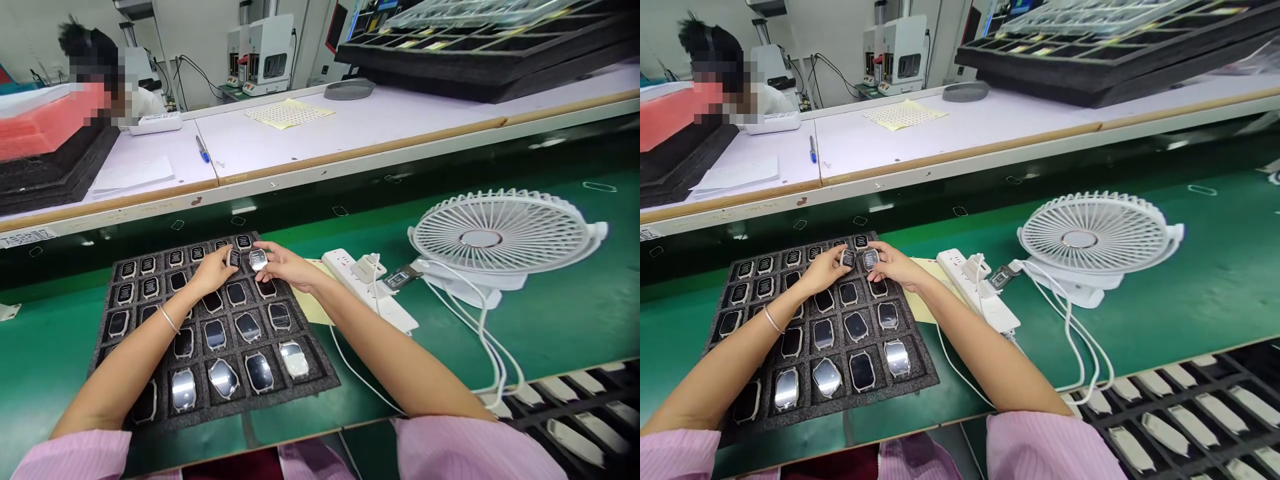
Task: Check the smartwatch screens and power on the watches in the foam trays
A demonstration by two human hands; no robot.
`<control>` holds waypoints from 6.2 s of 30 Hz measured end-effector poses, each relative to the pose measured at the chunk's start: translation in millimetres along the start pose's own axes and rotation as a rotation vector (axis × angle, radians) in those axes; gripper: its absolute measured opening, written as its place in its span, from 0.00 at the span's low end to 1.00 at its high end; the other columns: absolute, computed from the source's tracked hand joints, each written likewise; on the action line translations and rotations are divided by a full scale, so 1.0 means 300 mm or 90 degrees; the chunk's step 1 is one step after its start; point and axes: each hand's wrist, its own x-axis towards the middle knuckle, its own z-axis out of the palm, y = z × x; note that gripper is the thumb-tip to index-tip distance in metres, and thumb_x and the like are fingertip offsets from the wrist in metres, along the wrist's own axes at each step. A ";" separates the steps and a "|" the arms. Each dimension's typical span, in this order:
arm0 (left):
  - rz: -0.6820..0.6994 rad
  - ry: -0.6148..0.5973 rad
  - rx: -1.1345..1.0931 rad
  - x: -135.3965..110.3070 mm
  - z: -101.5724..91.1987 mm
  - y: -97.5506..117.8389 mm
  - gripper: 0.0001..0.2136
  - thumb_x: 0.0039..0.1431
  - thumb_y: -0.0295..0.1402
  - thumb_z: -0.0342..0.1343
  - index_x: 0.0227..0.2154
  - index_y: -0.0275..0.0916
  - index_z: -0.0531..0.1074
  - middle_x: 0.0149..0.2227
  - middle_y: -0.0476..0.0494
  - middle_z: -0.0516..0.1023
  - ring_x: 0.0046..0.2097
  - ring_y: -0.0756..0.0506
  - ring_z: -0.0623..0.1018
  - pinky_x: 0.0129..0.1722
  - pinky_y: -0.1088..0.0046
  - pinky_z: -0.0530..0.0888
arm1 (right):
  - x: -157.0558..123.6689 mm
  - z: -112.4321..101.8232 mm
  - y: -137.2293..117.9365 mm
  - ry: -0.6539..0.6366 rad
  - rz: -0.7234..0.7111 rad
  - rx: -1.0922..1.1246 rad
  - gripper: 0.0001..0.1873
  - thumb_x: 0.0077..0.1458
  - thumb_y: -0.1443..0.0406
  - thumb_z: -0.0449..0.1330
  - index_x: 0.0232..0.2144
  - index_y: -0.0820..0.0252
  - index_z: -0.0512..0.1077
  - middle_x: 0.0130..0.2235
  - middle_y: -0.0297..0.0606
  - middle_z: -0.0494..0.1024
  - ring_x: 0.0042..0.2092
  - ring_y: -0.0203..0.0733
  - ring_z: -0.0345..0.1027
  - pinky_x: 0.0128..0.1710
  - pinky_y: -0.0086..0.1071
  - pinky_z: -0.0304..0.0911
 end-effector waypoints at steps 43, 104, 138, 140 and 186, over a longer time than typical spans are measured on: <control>0.026 0.260 -0.138 -0.588 -0.338 -0.205 0.18 0.55 0.40 0.57 0.47 0.41 0.62 0.37 0.47 0.73 0.37 0.45 0.75 0.34 0.70 0.70 | 0.049 0.669 0.001 -0.242 -0.281 -0.535 0.11 0.54 0.72 0.57 0.37 0.56 0.60 0.29 0.28 0.70 0.29 0.38 0.67 0.31 0.30 0.60; -0.082 0.266 -0.291 -0.504 -0.060 -0.151 0.15 0.54 0.38 0.57 0.44 0.40 0.66 0.39 0.44 0.74 0.42 0.43 0.73 0.45 0.64 0.68 | -0.074 0.433 0.108 -0.326 0.020 0.345 0.26 0.54 0.61 0.74 0.52 0.58 0.73 0.41 0.34 0.76 0.34 0.32 0.74 0.37 0.26 0.70; -0.080 0.306 -0.291 -0.505 -0.060 -0.146 0.14 0.53 0.34 0.58 0.43 0.41 0.67 0.34 0.49 0.70 0.36 0.46 0.70 0.39 0.69 0.67 | -0.078 0.429 0.112 -0.314 0.022 0.336 0.25 0.53 0.61 0.74 0.51 0.58 0.74 0.41 0.34 0.76 0.32 0.31 0.71 0.35 0.27 0.70; -0.076 0.306 -0.309 -0.504 -0.058 -0.147 0.15 0.53 0.34 0.58 0.43 0.40 0.66 0.35 0.49 0.70 0.36 0.47 0.70 0.38 0.69 0.67 | -0.076 0.431 0.113 -0.308 0.017 0.344 0.25 0.53 0.61 0.74 0.51 0.58 0.74 0.42 0.35 0.76 0.32 0.31 0.71 0.35 0.27 0.70; -0.163 0.207 -0.656 -0.498 -0.093 -0.113 0.29 0.53 0.41 0.63 0.57 0.38 0.65 0.38 0.46 0.77 0.32 0.47 0.81 0.35 0.67 0.79 | -0.073 0.429 0.111 -0.175 0.024 0.274 0.27 0.58 0.64 0.65 0.58 0.59 0.66 0.34 0.36 0.78 0.35 0.39 0.74 0.35 0.32 0.67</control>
